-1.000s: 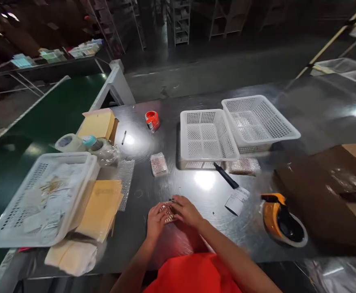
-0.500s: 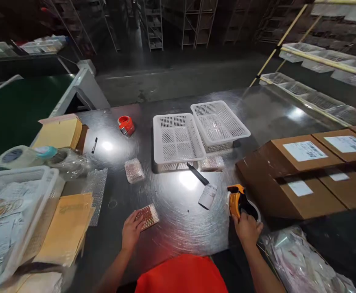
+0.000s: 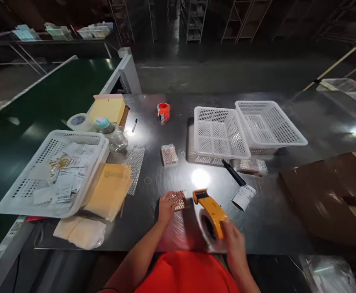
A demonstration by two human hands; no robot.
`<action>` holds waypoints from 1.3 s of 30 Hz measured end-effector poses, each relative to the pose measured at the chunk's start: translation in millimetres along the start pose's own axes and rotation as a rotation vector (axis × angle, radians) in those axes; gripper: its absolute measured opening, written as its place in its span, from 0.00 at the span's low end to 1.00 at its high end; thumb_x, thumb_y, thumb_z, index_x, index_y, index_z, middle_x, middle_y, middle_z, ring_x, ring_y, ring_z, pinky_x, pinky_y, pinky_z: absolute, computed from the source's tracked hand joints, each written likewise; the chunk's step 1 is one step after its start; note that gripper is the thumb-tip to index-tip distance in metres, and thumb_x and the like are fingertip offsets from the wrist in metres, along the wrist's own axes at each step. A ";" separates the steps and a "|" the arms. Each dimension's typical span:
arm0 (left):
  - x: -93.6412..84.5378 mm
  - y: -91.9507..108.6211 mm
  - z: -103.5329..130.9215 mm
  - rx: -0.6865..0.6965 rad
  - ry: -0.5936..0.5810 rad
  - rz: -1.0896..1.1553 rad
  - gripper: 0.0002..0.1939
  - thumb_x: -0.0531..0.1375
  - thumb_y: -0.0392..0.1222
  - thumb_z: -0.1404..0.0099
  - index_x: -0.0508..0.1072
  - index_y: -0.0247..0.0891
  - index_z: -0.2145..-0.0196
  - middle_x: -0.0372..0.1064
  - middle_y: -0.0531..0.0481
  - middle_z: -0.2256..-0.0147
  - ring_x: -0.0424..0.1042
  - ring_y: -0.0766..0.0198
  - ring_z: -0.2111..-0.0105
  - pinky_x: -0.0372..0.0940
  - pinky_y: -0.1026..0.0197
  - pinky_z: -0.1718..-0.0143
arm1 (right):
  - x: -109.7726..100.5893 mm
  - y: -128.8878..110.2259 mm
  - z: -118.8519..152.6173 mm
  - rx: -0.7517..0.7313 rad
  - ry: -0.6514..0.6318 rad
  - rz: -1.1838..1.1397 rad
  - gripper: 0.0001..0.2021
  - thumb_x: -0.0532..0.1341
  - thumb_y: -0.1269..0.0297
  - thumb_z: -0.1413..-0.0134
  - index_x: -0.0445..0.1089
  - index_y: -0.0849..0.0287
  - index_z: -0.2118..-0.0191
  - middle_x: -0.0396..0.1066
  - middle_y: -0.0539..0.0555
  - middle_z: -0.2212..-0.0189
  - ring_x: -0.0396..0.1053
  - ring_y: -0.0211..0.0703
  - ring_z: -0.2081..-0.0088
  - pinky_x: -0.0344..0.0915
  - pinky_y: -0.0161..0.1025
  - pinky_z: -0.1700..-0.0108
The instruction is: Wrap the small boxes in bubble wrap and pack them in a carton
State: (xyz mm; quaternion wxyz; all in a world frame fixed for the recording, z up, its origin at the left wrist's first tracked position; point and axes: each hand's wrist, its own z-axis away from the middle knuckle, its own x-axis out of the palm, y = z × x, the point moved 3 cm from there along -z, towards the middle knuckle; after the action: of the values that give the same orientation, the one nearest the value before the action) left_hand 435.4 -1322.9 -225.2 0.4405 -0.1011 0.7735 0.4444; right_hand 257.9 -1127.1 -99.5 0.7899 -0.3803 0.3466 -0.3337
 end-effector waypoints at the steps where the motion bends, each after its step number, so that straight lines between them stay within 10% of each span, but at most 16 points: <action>1: 0.6 1.6 -0.2 -0.011 0.003 0.015 0.12 0.59 0.29 0.41 0.79 0.40 0.63 0.76 0.43 0.52 0.73 0.48 0.49 0.70 0.41 0.51 | 27.7 -7.3 1.6 0.009 -0.045 -0.019 0.29 0.59 0.34 0.61 0.73 0.61 0.73 0.71 0.56 0.80 0.67 0.47 0.76 0.65 0.42 0.75; 7: -0.4 9.5 -1.1 -0.135 0.025 0.099 0.17 0.51 0.23 0.41 0.74 0.37 0.61 0.76 0.42 0.57 0.74 0.50 0.53 0.68 0.44 0.50 | 103.9 -10.3 1.6 0.009 -0.145 -0.046 0.27 0.60 0.34 0.58 0.70 0.59 0.75 0.67 0.51 0.80 0.63 0.41 0.77 0.61 0.38 0.75; 15: -1.7 9.6 -5.6 -0.244 -0.029 0.130 0.23 0.54 0.23 0.44 0.67 0.36 0.51 0.70 0.38 0.49 0.71 0.51 0.49 0.67 0.47 0.50 | 104.5 -0.8 7.9 -0.004 -0.161 0.142 0.25 0.60 0.37 0.58 0.68 0.59 0.78 0.64 0.50 0.82 0.60 0.40 0.78 0.57 0.38 0.76; 25: -18.2 7.2 -12.0 -0.004 -0.233 0.103 0.40 0.58 0.24 0.53 0.58 0.35 0.41 0.67 0.36 0.45 0.65 0.46 0.43 0.57 0.41 0.39 | 106.6 -1.0 9.1 -0.041 -0.142 0.209 0.26 0.57 0.36 0.58 0.67 0.58 0.78 0.63 0.50 0.82 0.59 0.41 0.78 0.55 0.38 0.76; 33: -8.7 -7.1 -25.3 -0.076 -0.234 0.061 0.32 0.57 0.22 0.50 0.62 0.40 0.47 0.74 0.43 0.56 0.74 0.53 0.56 0.69 0.54 0.54 | 106.1 3.2 4.8 -0.051 -0.138 0.201 0.27 0.57 0.35 0.58 0.67 0.58 0.78 0.64 0.50 0.82 0.60 0.41 0.78 0.57 0.38 0.76; 39: -11.4 -2.2 -16.8 -0.020 -0.195 0.042 0.25 0.55 0.21 0.45 0.68 0.39 0.51 0.73 0.41 0.52 0.72 0.54 0.51 0.67 0.49 0.47 | 106.8 4.1 3.8 -0.059 -0.148 0.192 0.27 0.57 0.35 0.58 0.68 0.58 0.77 0.65 0.51 0.82 0.61 0.42 0.78 0.58 0.38 0.76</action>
State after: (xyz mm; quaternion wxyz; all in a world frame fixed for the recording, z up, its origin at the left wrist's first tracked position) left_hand 433.4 -1339.9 -214.1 0.5032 -0.0456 0.7244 0.4689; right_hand 319.4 -1208.1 -132.5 0.8301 -0.3919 0.3318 -0.2174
